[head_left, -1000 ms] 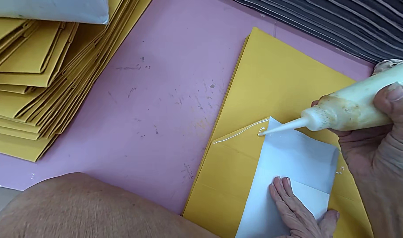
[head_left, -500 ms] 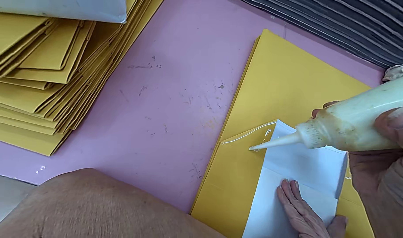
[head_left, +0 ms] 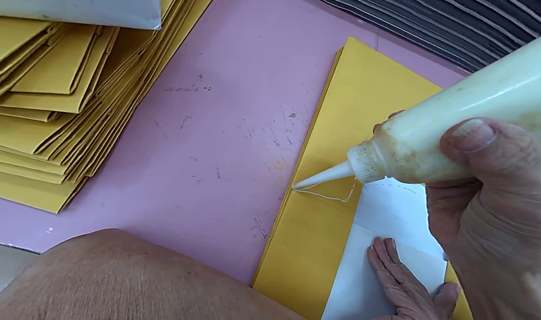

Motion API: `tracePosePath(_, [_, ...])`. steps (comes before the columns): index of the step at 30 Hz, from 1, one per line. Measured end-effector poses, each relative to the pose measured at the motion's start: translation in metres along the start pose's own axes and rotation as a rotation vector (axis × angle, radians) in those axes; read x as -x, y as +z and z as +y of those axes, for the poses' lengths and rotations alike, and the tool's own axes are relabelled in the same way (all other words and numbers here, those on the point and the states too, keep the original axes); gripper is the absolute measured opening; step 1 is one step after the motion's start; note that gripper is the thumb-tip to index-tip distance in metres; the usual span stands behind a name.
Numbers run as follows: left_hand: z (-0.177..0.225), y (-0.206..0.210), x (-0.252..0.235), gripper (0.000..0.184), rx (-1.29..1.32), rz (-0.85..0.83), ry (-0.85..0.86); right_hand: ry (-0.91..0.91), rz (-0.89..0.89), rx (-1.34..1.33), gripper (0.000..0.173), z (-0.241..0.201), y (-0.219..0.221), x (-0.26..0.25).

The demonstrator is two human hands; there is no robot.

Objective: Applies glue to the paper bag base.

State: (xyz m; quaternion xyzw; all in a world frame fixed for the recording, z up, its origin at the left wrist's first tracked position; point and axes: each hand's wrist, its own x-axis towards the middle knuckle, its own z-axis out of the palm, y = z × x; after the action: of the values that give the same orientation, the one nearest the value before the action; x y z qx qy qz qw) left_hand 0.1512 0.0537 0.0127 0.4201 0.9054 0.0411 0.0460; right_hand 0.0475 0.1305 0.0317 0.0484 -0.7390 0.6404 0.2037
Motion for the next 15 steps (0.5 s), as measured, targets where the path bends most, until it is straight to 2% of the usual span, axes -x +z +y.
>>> tracePosePath(2, [0.005, 0.006, 0.003, 0.044, -0.152, 0.033, 0.03, 0.057, 0.017, -0.068, 0.047, -0.003, -0.004, -0.001])
tracePosePath(4, [0.004, 0.01, 0.004, 0.047, -0.163, 0.067, 0.05, 0.125, 0.044, -0.153, 0.043, -0.008, -0.015, -0.003])
tracePosePath(6, [0.002, 0.018, 0.004, 0.042, -0.105, 0.185, 0.061, 0.144, 0.071, -0.26, 0.03, -0.013, -0.034, -0.002])
tracePosePath(8, [-0.001, 0.021, 0.005, 0.041, -0.11, 0.23, 0.121, 0.131, 0.07, -0.361, 0.018, -0.019, -0.058, 0.004])
tracePosePath(10, [-0.007, 0.026, 0.006, 0.042, -0.244, 0.247, 0.207, 0.136, 0.131, -0.443, 0.019, -0.028, -0.08, 0.012])
tracePosePath(12, [-0.013, 0.025, 0.006, 0.041, -0.343, 0.23, 0.265, 0.167, 0.28, -0.495, 0.023, -0.037, -0.09, 0.008])
tracePosePath(13, [-0.017, 0.021, 0.006, 0.039, -0.336, 0.222, 0.292, 0.174, 0.403, -0.54, 0.026, -0.039, -0.095, -0.002])
tracePosePath(15, [-0.028, 0.011, 0.007, 0.035, -0.198, 0.249, 0.311, 0.187, 0.505, -0.609, 0.033, -0.043, -0.112, -0.009])
